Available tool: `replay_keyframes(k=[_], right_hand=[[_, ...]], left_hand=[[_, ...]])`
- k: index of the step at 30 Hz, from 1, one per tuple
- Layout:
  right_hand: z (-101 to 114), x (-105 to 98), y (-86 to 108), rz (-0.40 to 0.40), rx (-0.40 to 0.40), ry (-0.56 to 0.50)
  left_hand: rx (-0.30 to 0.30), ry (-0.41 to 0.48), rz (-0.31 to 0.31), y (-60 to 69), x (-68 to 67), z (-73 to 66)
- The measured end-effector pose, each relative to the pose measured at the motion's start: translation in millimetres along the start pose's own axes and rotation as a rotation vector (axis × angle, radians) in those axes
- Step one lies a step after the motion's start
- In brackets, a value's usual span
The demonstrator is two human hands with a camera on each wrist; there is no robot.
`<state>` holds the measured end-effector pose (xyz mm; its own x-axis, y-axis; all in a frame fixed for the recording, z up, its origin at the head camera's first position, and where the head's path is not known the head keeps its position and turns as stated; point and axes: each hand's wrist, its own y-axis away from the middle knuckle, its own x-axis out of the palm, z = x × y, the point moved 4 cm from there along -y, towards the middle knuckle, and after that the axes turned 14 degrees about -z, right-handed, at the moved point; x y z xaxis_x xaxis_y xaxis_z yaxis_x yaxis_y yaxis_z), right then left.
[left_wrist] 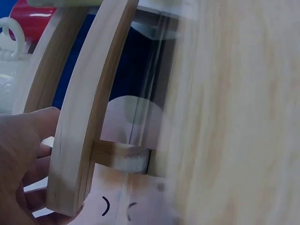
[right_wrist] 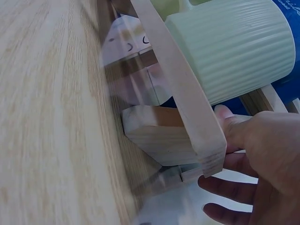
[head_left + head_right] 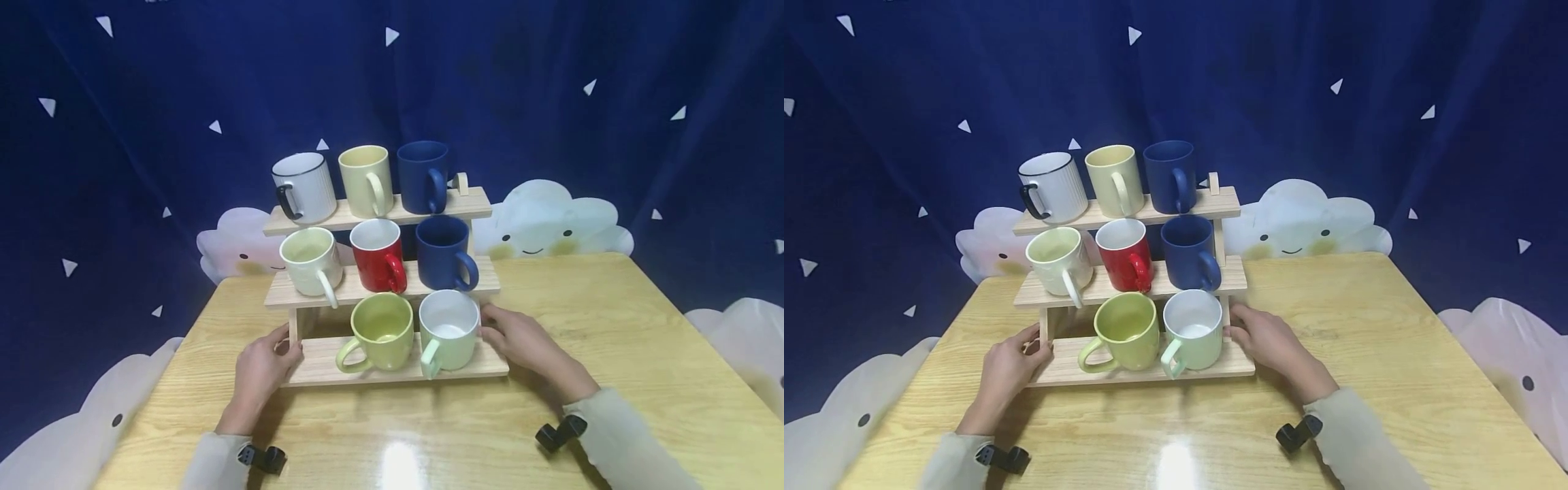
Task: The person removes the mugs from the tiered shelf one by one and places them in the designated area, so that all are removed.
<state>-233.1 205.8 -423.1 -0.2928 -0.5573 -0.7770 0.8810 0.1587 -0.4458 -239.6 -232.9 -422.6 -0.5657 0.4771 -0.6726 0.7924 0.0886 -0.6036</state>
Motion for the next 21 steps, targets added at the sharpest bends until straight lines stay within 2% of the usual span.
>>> replay_keyframes(k=[3, 8, 15, 21], right_hand=[[-0.3, 2.5, -0.5, -0.001, 0.006, -0.01], [0.8, 6.0, -2.0, 0.005, 0.012, -0.024], [-1.8, 7.5, -0.1, -0.003, 0.028, -0.005], [-3.5, 4.6, 3.3, -0.004, 0.038, -0.015]], left_hand=[[0.001, -0.011, 0.011, -1.1, -1.4, 0.4], [-0.035, -0.02, 0.022, -1.7, -0.2, 3.8], [-0.053, 0.017, 0.081, -2.0, 5.4, 6.6], [-0.003, 0.034, 0.134, -0.1, 3.6, 7.5]])
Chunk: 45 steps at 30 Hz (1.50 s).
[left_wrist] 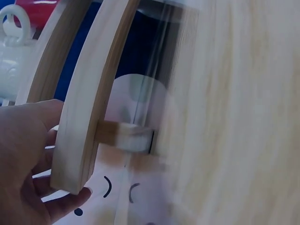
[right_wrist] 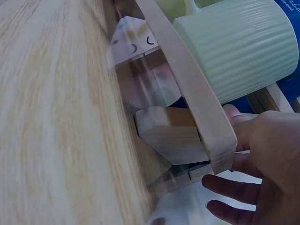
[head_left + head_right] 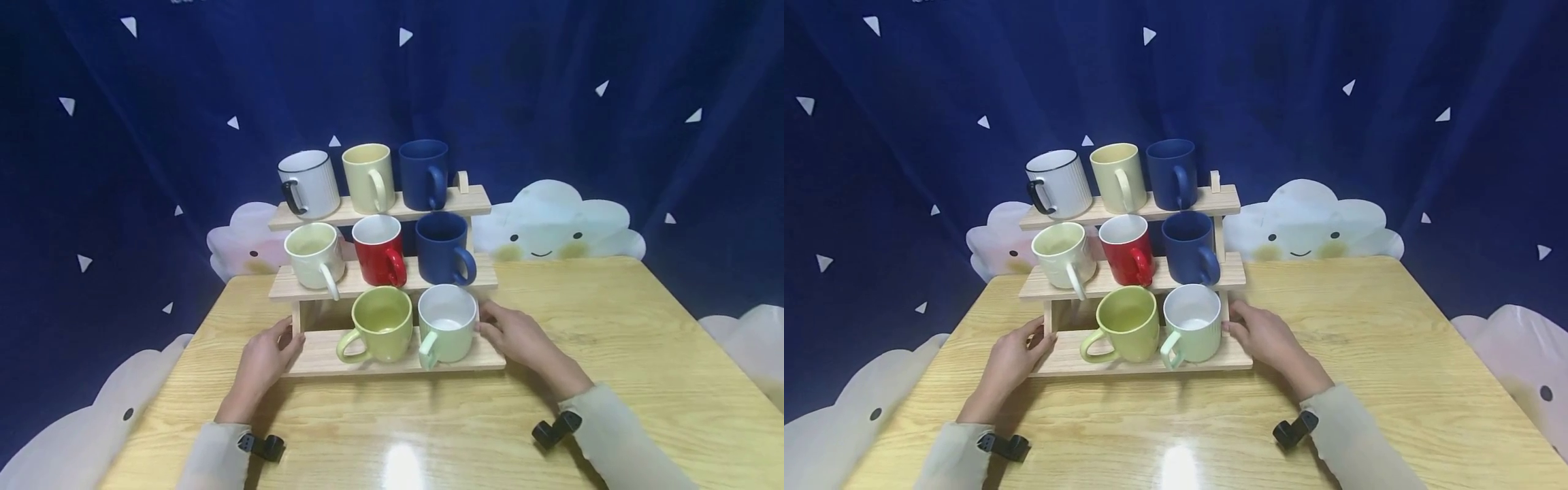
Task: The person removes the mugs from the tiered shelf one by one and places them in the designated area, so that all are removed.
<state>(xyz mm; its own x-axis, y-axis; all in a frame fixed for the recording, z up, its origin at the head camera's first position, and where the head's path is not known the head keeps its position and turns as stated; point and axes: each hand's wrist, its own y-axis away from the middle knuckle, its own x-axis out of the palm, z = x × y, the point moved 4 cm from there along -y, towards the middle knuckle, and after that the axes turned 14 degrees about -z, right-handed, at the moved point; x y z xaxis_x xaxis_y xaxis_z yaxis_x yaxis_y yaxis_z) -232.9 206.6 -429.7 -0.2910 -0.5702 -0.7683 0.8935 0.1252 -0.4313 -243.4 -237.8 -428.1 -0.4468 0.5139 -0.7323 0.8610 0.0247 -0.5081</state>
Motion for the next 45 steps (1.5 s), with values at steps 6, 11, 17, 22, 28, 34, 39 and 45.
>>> replay_keyframes(k=[6, 11, 17, 22, 28, 34, 39, 45], right_hand=[[-1, 0, 3.1, 0.025, 0.025, 0.001], [0, 1, 3.8, 0.016, 0.011, 0.007], [0, 2, 4.4, 0.0, 0.003, 0.023], [-1, 2, 4.4, 0.008, 0.005, 0.03], [0, 1, 4.2, 0.001, 0.001, 0.032], [2, -1, 3.9, 0.005, 0.001, 0.036], [2, -2, 4.4, 0.017, 0.006, 0.048], [3, -1, 4.7, 0.027, 0.0, 0.05]], left_hand=[[0.052, -0.026, 0.011, 1.3, -6.4, -0.3], [0.135, -0.091, -0.015, 4.6, -11.2, -3.9], [0.223, -0.089, -0.056, 8.5, -14.1, -12.4], [0.434, -0.075, -0.035, 12.7, -12.8, -23.8], [0.583, -0.02, 0.024, 19.4, -6.2, -28.9], [0.589, 0.016, 0.082, 22.6, 2.1, -31.0], [0.553, 0.026, 0.112, 23.1, 5.2, -29.7], [0.494, 0.04, 0.136, 22.9, 4.7, -29.3]])
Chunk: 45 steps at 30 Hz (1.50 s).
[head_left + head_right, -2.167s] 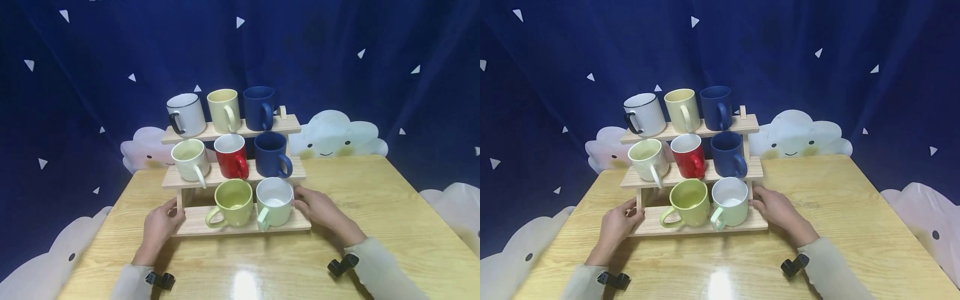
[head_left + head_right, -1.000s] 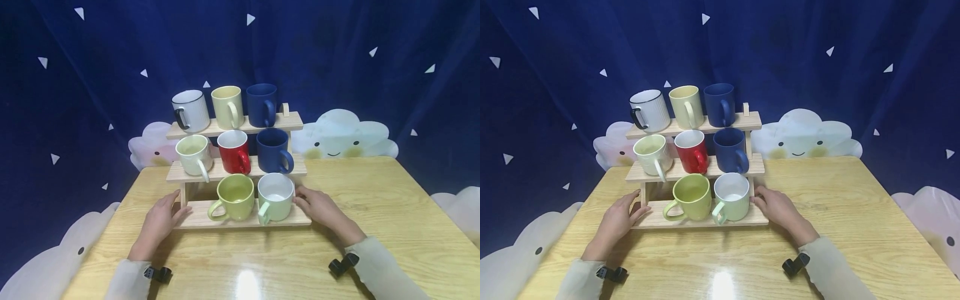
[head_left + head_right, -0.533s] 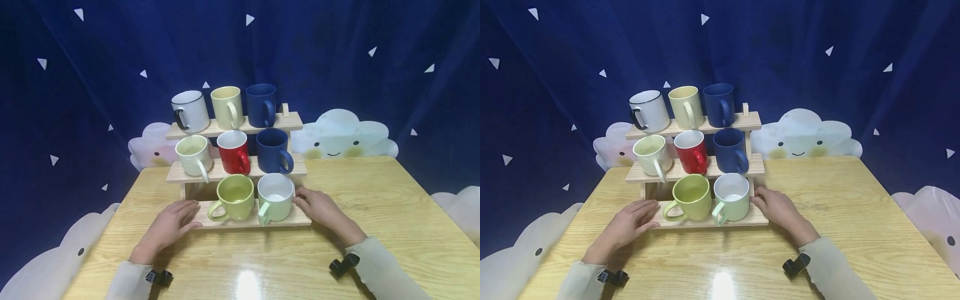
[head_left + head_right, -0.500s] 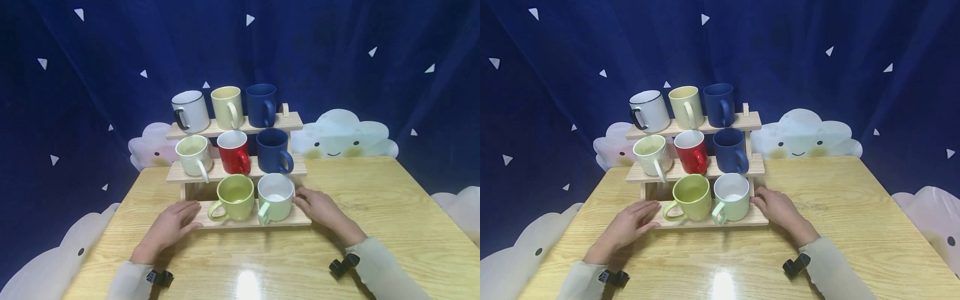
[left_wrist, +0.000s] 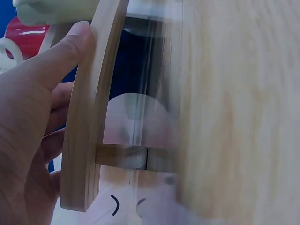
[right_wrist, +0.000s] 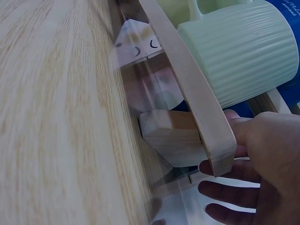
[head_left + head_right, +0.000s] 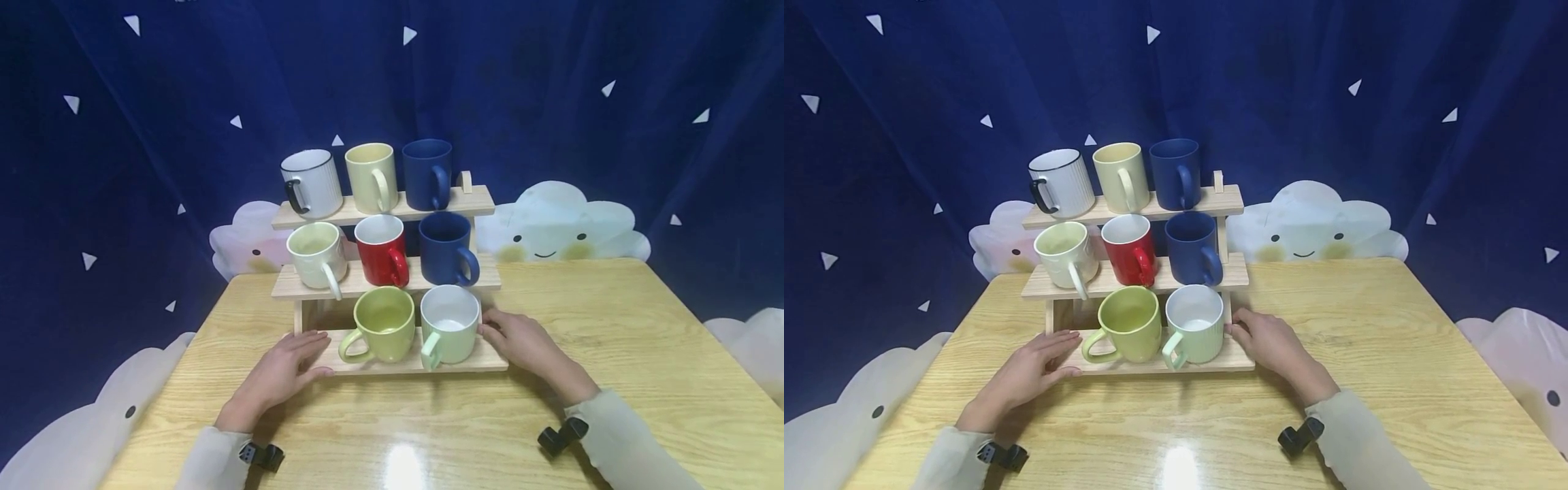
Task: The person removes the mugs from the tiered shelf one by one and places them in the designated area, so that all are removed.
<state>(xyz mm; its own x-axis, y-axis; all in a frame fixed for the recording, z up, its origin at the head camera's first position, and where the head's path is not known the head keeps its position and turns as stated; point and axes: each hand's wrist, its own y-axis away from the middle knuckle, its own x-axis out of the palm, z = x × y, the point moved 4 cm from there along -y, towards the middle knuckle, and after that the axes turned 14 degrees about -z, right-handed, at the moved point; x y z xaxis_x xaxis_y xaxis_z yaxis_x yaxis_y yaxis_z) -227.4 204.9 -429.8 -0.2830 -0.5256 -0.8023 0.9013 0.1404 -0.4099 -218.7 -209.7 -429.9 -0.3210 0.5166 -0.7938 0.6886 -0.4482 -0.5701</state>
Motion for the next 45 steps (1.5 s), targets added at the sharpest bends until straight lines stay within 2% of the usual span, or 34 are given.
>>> replay_keyframes(k=[4, 11, 22, 29, 33, 37, 42, 45], right_hand=[[2, 0, -1.0, -0.031, -0.015, 0.001], [4, 3, -1.5, -0.017, -0.002, -0.03], [-8, -14, -2.7, 0.052, -0.032, 0.024], [-8, -18, -2.6, 0.1, -0.053, -0.025], [-6, -33, -3.9, 0.117, -0.073, -0.021], [-2, -61, -6.8, 0.12, -0.097, 0.003], [4, -91, -19.2, 0.059, -0.138, 0.032], [10, -110, -29.2, 0.022, -0.155, 0.029]], left_hand=[[-0.027, 0.007, 0.0, -0.9, -2.0, 0.6], [-0.041, 0.012, -0.022, 0.5, -4.1, 3.5], [-0.082, 0.067, -0.019, -0.8, 18.0, -3.2], [-0.081, 0.055, -0.036, 1.7, 5.3, -1.4], [-0.075, 0.049, -0.025, 2.6, 1.4, -0.2], [-0.089, 0.054, -0.007, 3.7, 0.7, -0.6], [-0.106, 0.056, -0.003, 4.5, 3.1, 1.0], [-0.106, 0.053, -0.003, 0.6, 2.3, 1.7]])
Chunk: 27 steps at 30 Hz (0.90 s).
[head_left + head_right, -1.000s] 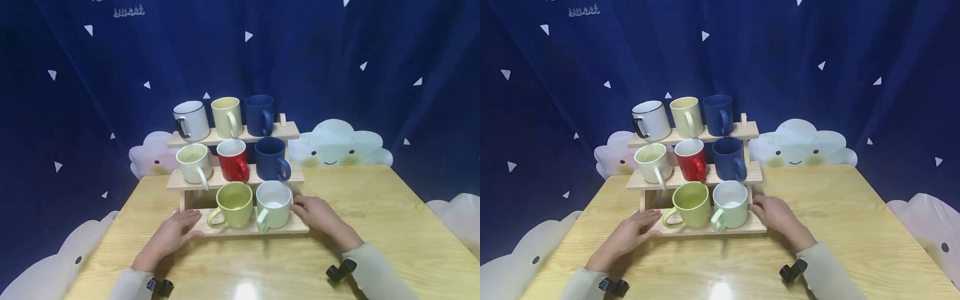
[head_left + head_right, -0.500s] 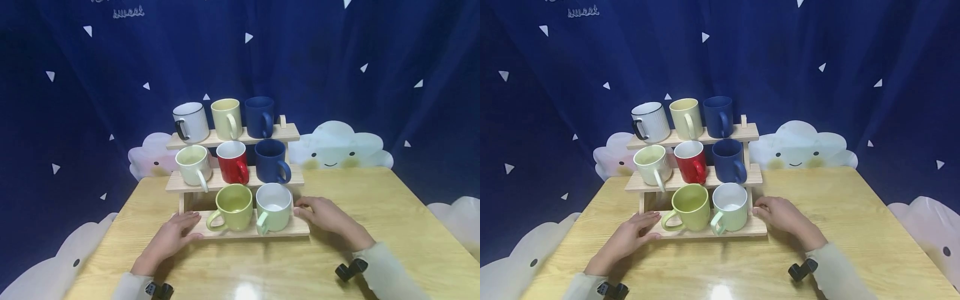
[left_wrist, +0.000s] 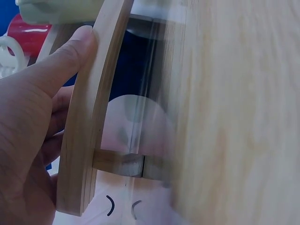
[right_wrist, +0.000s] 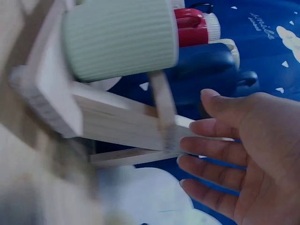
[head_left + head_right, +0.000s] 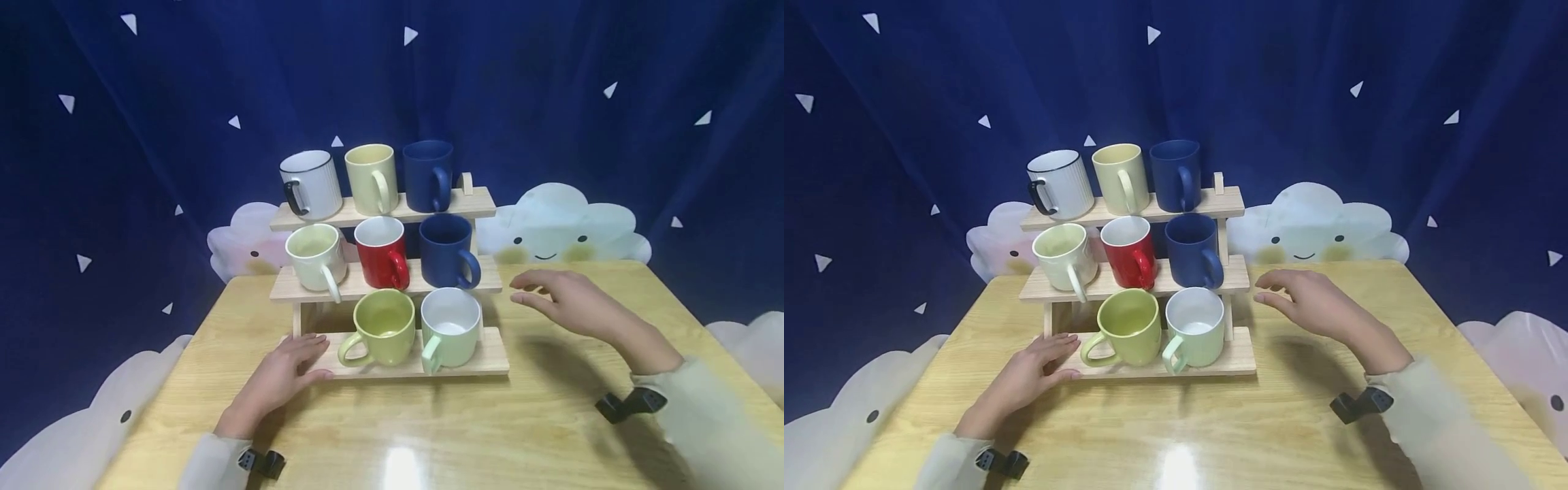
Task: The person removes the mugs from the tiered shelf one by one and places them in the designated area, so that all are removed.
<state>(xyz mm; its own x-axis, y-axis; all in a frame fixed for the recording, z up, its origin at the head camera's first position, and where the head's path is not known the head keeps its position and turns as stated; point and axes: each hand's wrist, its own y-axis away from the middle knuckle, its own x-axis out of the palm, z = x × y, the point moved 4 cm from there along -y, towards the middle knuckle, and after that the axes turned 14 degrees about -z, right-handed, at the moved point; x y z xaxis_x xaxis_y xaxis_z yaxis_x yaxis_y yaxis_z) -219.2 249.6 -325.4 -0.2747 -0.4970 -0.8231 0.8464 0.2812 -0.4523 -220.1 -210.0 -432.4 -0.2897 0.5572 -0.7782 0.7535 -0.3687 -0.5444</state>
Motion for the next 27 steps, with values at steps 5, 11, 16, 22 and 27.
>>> replay_keyframes(k=[5, 11, 16, 22, 27], right_hand=[[13, -18, -21.1, -0.017, 0.001, -0.016], [26, -30, -57.4, -0.101, 0.017, -0.093], [34, -31, -84.7, -0.124, 0.061, -0.162], [43, -31, -110.1, -0.16, 0.123, -0.193], [55, -26, -129.4, -0.166, 0.122, -0.185]], left_hand=[[-0.011, 0.0, 0.004, 3.7, 0.5, 0.6], [0.0, 0.003, -0.012, 2.3, 1.2, 0.5], [0.015, 0.013, -0.022, 2.0, 1.6, 0.1], [0.022, -0.002, -0.03, 1.2, 4.3, 1.5], [0.014, 0.002, -0.034, 1.4, 2.4, 1.5]])
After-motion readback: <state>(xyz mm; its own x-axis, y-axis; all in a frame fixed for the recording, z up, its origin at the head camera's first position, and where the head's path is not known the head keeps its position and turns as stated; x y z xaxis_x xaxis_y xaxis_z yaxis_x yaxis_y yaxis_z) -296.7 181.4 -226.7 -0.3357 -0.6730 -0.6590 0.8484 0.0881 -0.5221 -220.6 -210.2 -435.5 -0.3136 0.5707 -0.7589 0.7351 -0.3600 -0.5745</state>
